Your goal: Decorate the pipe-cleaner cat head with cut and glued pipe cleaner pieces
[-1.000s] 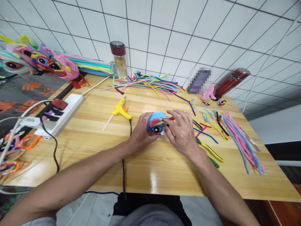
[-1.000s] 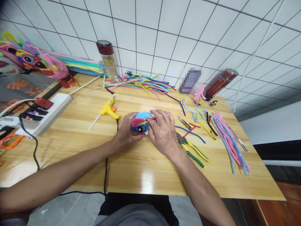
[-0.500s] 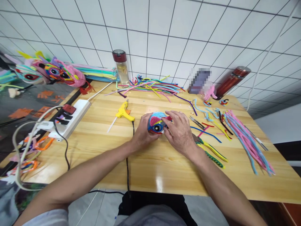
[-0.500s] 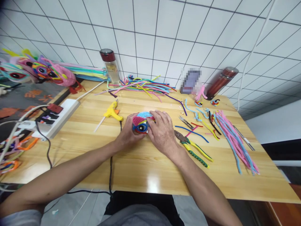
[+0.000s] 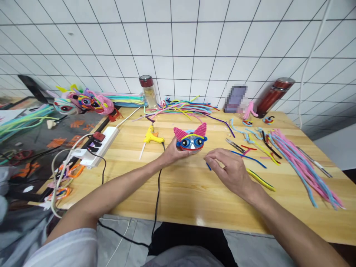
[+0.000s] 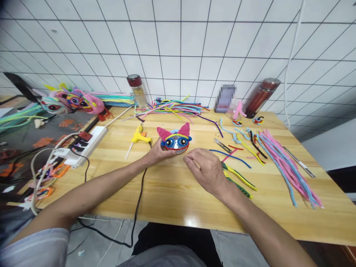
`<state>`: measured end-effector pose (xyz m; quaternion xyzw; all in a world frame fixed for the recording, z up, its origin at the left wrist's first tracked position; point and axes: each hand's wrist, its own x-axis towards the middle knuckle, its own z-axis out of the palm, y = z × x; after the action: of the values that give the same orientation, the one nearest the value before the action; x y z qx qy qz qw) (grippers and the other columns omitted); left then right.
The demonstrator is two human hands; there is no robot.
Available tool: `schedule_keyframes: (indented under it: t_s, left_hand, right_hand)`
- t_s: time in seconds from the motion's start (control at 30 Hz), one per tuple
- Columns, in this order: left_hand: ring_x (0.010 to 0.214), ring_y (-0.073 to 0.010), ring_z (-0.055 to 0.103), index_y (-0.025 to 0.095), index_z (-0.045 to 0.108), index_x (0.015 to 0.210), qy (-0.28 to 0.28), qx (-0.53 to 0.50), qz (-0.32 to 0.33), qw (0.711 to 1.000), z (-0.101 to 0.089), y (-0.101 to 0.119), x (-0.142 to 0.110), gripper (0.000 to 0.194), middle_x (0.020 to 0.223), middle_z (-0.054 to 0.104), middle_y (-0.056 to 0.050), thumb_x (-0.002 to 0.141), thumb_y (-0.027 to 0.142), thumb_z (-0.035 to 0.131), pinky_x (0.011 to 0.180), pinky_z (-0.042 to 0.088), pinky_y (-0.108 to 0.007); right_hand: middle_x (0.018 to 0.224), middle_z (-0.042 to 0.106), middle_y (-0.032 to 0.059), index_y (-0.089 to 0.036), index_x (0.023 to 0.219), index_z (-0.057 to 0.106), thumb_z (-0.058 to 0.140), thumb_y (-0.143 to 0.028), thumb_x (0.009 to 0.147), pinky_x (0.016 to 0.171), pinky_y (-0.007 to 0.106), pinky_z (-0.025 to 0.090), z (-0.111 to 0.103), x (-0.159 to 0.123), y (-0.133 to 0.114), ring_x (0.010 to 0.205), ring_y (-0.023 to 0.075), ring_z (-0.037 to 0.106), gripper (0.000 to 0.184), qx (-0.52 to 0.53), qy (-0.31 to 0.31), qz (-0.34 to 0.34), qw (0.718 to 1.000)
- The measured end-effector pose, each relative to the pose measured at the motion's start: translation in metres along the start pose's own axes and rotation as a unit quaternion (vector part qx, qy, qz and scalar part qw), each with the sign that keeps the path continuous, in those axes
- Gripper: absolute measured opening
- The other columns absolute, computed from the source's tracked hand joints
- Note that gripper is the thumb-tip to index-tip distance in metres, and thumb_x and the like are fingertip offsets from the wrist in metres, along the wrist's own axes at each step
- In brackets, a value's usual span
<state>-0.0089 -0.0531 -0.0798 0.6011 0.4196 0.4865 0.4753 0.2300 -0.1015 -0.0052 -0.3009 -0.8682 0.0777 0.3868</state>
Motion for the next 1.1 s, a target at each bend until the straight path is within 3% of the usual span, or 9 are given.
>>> schedule_keyframes:
  t_s: [0.23,0.3,0.47,0.53,0.67,0.8,0.93,1.1]
  left_hand:
    - [0.126,-0.0339,0.069,0.016,0.054,0.138,-0.028,-0.024,0.015,0.999,-0.009,0.002,0.034,0.093,0.138,0.07,-0.018,0.064,0.052,0.097,0.11,0.055,-0.049]
    - [0.126,-0.033,0.069,0.016,0.056,0.137,-0.034,-0.041,0.028,0.998,-0.009,0.001,0.039,0.089,0.138,0.07,-0.018,0.065,0.05,0.096,0.111,0.054,-0.048]
    - [0.122,-0.0326,0.069,0.015,0.056,0.133,0.008,-0.029,0.015,0.999,-0.006,-0.001,0.036,0.083,0.134,0.07,-0.017,0.066,0.044,0.096,0.108,0.055,-0.048]
    - [0.122,-0.0329,0.069,0.015,0.054,0.134,0.026,-0.014,-0.008,1.0,-0.006,-0.003,0.031,0.084,0.134,0.069,-0.018,0.067,0.043,0.095,0.106,0.056,-0.048]
    - [0.112,-0.0319,0.072,0.016,0.056,0.129,0.019,0.004,-0.039,0.999,-0.009,-0.007,0.02,0.078,0.124,0.072,-0.014,0.067,0.044,0.095,0.099,0.06,-0.047]
    - [0.12,-0.0327,0.07,0.021,0.053,0.139,0.006,0.047,-0.003,0.999,-0.011,-0.008,0.005,0.08,0.132,0.07,-0.013,0.072,0.038,0.093,0.106,0.058,-0.05]
    - [0.131,-0.0352,0.065,0.022,0.05,0.146,0.002,0.063,-0.001,0.998,-0.01,-0.013,-0.002,0.083,0.139,0.066,-0.016,0.075,0.04,0.091,0.113,0.054,-0.053]
    - [0.124,-0.0358,0.068,0.018,0.055,0.134,-0.024,0.09,0.021,0.995,-0.008,-0.022,0.017,0.08,0.134,0.068,-0.018,0.069,0.045,0.093,0.108,0.057,-0.053]
  right_hand:
    - [0.082,0.076,0.0024,-0.021,0.091,0.07,0.056,-0.024,0.107,0.07,0.029,0.052,0.031,-0.025,-0.018,0.072,0.0165,0.071,0.021,-0.016,-0.123,-0.033,0.992]
    - [0.078,0.074,0.0015,-0.02,0.089,0.068,0.055,-0.023,0.107,0.068,0.029,0.05,0.037,-0.027,-0.022,0.068,0.0155,0.069,0.023,-0.011,-0.132,-0.044,0.99]
    - [0.068,0.067,0.0016,-0.021,0.081,0.062,0.059,-0.018,0.103,0.061,0.031,0.044,0.045,-0.025,-0.008,0.06,0.0158,0.06,0.022,0.021,-0.025,-0.123,0.992]
    - [0.064,0.062,0.0005,-0.022,0.079,0.06,0.054,-0.022,0.104,0.058,0.031,0.041,0.046,-0.028,0.0,0.057,0.0155,0.055,0.026,0.062,-0.01,-0.136,0.989]
    - [0.063,0.058,-0.0002,-0.023,0.082,0.058,0.042,-0.035,0.11,0.056,0.032,0.039,0.05,-0.04,0.002,0.055,0.0161,0.054,0.035,0.141,-0.036,-0.115,0.983]
    - [0.066,0.058,0.0002,-0.023,0.09,0.06,0.036,-0.049,0.112,0.057,0.032,0.04,0.053,-0.049,-0.006,0.058,0.0165,0.056,0.042,0.185,-0.005,-0.053,0.981]
    - [0.065,0.06,0.0002,-0.022,0.091,0.061,0.035,-0.042,0.112,0.056,0.031,0.042,0.054,-0.05,-0.003,0.057,0.0158,0.056,0.039,0.204,0.035,-0.015,0.978]
    - [0.071,0.068,0.0022,-0.021,0.095,0.066,0.04,-0.029,0.11,0.06,0.03,0.047,0.047,-0.044,0.008,0.062,0.0161,0.06,0.031,0.179,0.043,-0.004,0.983]
